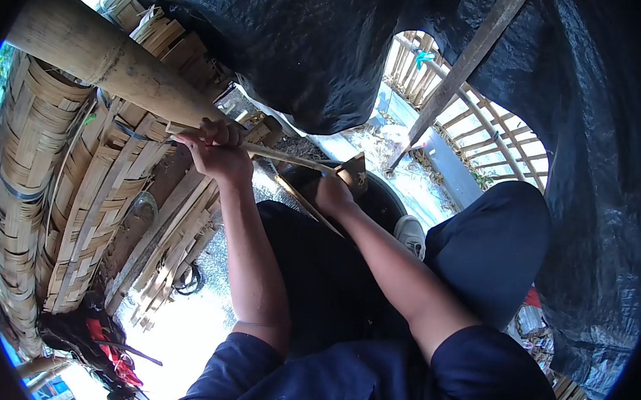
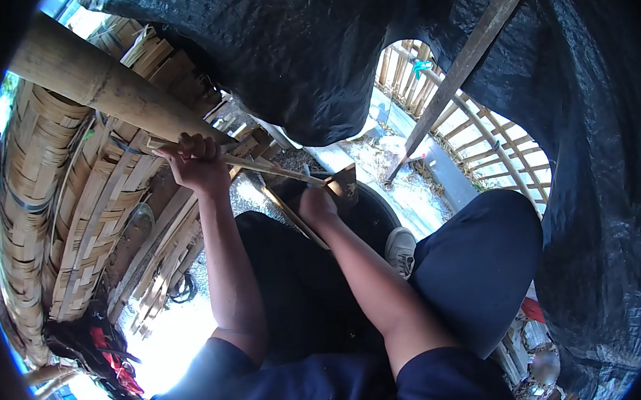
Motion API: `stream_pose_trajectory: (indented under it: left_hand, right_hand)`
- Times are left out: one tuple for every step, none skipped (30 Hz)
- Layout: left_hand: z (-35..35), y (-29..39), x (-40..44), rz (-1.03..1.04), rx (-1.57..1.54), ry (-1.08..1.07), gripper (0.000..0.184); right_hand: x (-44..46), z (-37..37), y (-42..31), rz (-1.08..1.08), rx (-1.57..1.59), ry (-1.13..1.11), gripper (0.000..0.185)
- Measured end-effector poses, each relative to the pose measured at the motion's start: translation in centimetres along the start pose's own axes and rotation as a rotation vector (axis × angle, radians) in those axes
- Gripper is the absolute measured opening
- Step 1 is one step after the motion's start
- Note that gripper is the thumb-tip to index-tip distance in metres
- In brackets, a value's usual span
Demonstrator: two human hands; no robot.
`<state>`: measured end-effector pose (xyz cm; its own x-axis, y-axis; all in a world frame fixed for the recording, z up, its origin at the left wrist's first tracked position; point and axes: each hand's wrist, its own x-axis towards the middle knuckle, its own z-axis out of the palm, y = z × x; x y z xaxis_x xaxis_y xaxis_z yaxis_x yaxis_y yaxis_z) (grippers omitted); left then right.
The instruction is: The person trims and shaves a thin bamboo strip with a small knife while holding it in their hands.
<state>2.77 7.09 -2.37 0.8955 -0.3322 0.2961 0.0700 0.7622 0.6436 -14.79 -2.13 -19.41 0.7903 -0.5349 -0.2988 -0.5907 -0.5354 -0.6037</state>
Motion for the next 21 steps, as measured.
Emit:
stream_pose_trajectory:
  left_hand:
    - [0.1, -0.2, 0.0, 0.014, 0.028, 0.072, 0.056]
    - [0.0, -0.3, 0.1, 0.012, 0.025, 0.075, 0.056]
    - [-0.4, -0.5, 0.3, 0.018, 0.013, 0.078, 0.056]
    - [-0.4, -0.5, 0.3, 0.024, 0.002, 0.082, 0.056]
    - [-0.4, -0.6, 0.2, 0.023, -0.001, 0.083, 0.056]
    - [-0.1, -0.5, 0.2, 0.021, 0.013, 0.103, 0.056]
    - [0.1, -0.3, 0.1, 0.02, 0.028, 0.125, 0.056]
    - [0.0, -0.1, 0.0, 0.023, 0.027, 0.124, 0.056]
    - [-0.3, 0.1, 0.0, 0.027, 0.034, 0.111, 0.057]
    - [-0.5, 0.2, 0.1, 0.033, 0.04, 0.095, 0.057]
    - [-0.7, 0.3, 0.4, 0.039, 0.038, 0.09, 0.057]
    - [-1.0, 0.4, 0.5, 0.052, 0.058, 0.151, 0.058]
    - [-1.3, 0.6, 0.3, 0.057, 0.082, 0.217, 0.058]
    - [-1.4, 0.7, 0.2, 0.054, 0.084, 0.243, 0.059]
    - [-1.2, 0.6, 0.2, 0.052, 0.083, 0.243, 0.059]
    - [-0.8, 0.3, 0.2, 0.065, 0.085, 0.218, 0.059]
    - [-0.4, 0.1, 0.1, 0.077, 0.087, 0.195, 0.059]
    - [-0.1, -0.1, 0.0, 0.076, 0.085, 0.199, 0.059]
    - [0.2, -0.3, 0.1, 0.062, 0.069, 0.166, 0.059]
    - [0.5, -0.4, 0.0, 0.05, 0.053, 0.132, 0.059]
    - [0.6, -0.3, 0.0, 0.054, 0.051, 0.134, 0.059]
  right_hand:
    - [-0.3, -1.5, -2.9, -0.15, 0.036, 0.139, 0.03]
    - [-0.3, -3.4, -5.9, -0.117, 0.112, 0.054, 0.03]
    - [-0.3, -4.7, -8.1, -0.084, 0.187, -0.031, 0.029]
    - [-0.4, -4.8, -8.5, -0.081, 0.183, -0.032, 0.029]
    - [-0.6, -5.1, -9.0, -0.165, 0.255, 0.013, 0.028]
    - [-0.6, -5.3, -9.2, -0.25, 0.327, 0.06, 0.027]
    - [-0.4, -3.6, -7.2, -0.252, 0.325, 0.062, 0.027]
    - [-0.1, -0.4, -3.6, -0.224, 0.298, 0.149, 0.025]
    - [0.2, 1.1, -1.3, -0.197, 0.271, 0.239, 0.024]
    - [0.3, 0.5, -0.8, -0.203, 0.269, 0.244, 0.024]
    - [0.7, 0.0, -0.5, -0.207, 0.199, 0.159, 0.029]
    - [1.0, -0.4, -0.6, -0.208, 0.13, 0.071, 0.036]
    - [0.9, -1.2, -2.3, -0.205, 0.134, 0.065, 0.036]
    - [1.1, -1.7, -4.6, -0.212, 0.172, 0.034, 0.028]
    - [0.9, -3.0, -7.0, -0.223, 0.206, 0.009, 0.021]
    - [0.3, -4.6, -9.1, -0.223, 0.202, 0.011, 0.021]
    - [-0.4, -6.2, -11.0, -0.302, 0.221, 0.048, 0.021]
    - [-0.9, -6.9, -11.8, -0.38, 0.239, 0.083, 0.02]
    - [-0.6, -6.0, -10.7, -0.38, 0.236, 0.079, 0.02]
    - [-0.1, -4.4, -8.6, -0.355, 0.3, 0.118, 0.02]
    - [0.4, -2.8, -6.2, -0.332, 0.364, 0.159, 0.021]
